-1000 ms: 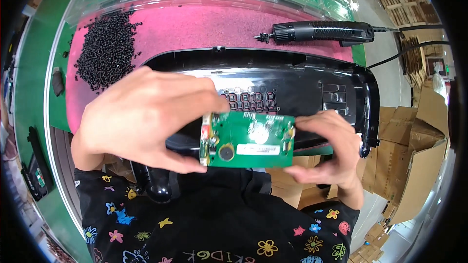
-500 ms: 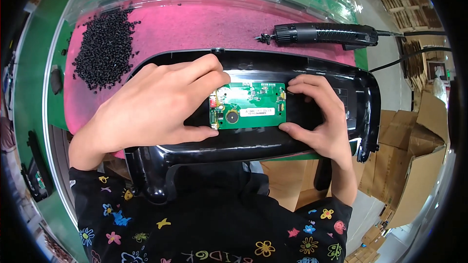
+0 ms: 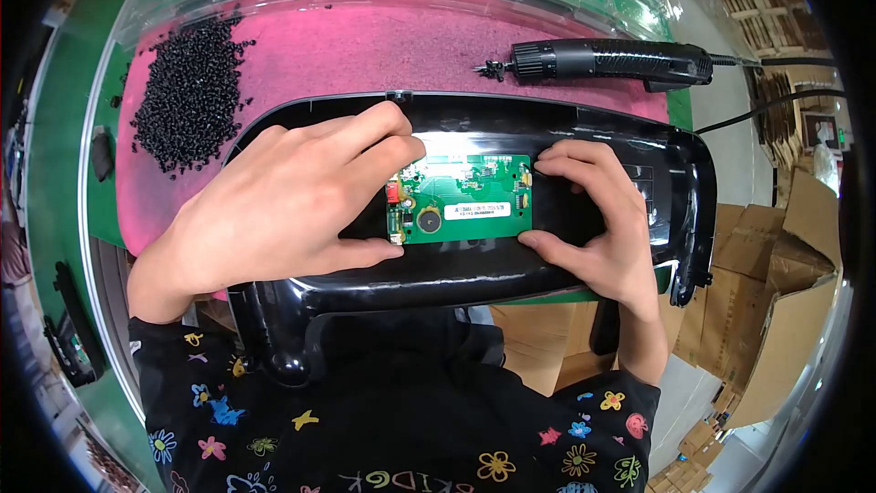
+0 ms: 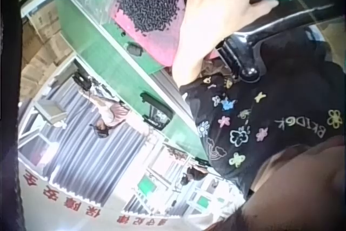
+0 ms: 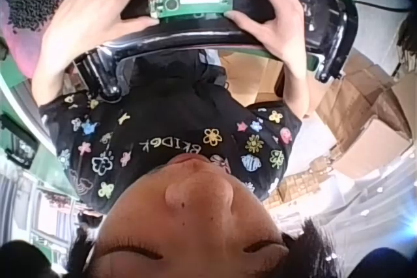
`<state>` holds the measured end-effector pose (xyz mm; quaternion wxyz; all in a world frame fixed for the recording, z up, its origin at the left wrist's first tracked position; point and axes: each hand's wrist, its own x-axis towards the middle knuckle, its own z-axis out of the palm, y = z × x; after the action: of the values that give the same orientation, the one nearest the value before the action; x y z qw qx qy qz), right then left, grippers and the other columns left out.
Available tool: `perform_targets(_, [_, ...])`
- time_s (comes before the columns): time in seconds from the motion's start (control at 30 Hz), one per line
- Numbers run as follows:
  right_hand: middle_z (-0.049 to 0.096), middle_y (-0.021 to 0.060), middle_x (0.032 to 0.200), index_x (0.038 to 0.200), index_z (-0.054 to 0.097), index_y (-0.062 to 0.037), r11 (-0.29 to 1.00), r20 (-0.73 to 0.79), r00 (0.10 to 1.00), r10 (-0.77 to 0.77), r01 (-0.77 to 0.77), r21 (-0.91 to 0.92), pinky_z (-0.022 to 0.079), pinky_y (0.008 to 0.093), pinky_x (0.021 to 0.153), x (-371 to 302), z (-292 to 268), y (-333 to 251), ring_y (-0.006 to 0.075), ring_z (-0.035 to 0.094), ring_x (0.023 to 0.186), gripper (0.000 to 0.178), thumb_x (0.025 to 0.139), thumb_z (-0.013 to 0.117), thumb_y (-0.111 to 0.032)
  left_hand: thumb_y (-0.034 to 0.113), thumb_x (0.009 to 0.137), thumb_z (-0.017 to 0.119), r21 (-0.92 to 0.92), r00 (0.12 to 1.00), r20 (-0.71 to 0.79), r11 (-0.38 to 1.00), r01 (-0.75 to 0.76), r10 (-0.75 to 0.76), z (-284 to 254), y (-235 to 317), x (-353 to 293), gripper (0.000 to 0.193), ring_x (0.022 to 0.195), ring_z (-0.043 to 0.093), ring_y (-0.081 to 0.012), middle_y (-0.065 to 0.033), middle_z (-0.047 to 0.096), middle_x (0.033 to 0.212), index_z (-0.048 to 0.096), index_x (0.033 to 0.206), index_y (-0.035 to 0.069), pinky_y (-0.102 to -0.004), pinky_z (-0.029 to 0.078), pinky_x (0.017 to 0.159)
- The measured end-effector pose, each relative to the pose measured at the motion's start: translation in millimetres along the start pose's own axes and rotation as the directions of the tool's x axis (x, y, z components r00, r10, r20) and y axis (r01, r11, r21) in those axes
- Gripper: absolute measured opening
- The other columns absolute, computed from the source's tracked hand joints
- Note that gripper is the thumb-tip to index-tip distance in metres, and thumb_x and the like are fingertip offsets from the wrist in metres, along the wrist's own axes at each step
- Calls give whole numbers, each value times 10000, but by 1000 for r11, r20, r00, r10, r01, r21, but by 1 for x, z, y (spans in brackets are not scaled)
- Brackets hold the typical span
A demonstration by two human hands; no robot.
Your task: Assembling electronic components by installing circuit boards into plastic housings using an electric screwdriver.
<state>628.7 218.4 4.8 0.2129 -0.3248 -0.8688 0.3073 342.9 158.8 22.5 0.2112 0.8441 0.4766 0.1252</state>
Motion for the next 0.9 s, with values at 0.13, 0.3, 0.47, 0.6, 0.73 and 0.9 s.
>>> perform_targets(0.13, [592,131,1113,1076,616,-12,1000,1,1000,1,-1,-8,484,375,869,-1,1,0,313,589,1013,524,596,824,-41,197,594,828,-2,1000,9,1000,-1,1,0,0,0,642,794,626,-265,-67,536,1101,551,1151,36,-347,509,612])
perform_targets(0.3, [589,130,1121,1086,612,-13,1000,-2,1000,13,-13,-17,482,377,876,-1,0,-2,314,584,1021,534,598,826,-44,201,613,824,5,1000,15,1000,-5,5,-1,0,0,642,819,626,-256,-68,526,1100,543,1167,37,-344,509,619])
perform_targets(0.47, [574,130,1157,1129,596,-22,999,20,999,25,-25,-29,473,350,854,-2,-1,-3,289,582,1031,578,599,823,-72,209,636,818,2,1000,13,1000,-21,21,-1,1,-3,652,875,625,-250,-68,514,1113,528,1196,43,-345,520,639])
perform_targets(0.6, [543,127,1194,1252,507,-37,988,9,988,151,-151,23,466,364,883,1,-15,-16,274,563,1040,707,621,822,-80,282,648,823,-23,1000,14,1000,1,-1,-3,0,-9,730,929,620,-272,-84,499,1161,490,1243,23,-354,538,671])
perform_targets(0.73, [491,121,1256,1392,407,-77,936,-507,837,204,-318,-150,406,342,936,4,-57,5,211,486,1094,606,840,654,-99,345,693,790,-21,999,-21,999,-33,32,-5,-2,-11,740,948,614,-295,-103,497,1177,468,1261,-3,-364,542,686])
perform_targets(0.9, [580,150,1185,1302,422,5,640,-356,671,650,-232,732,452,390,950,33,-107,61,232,580,1052,439,909,600,-77,290,755,753,41,989,-118,996,-82,86,-4,-1,-6,512,896,625,-274,-87,558,1056,554,1133,8,-363,522,625])
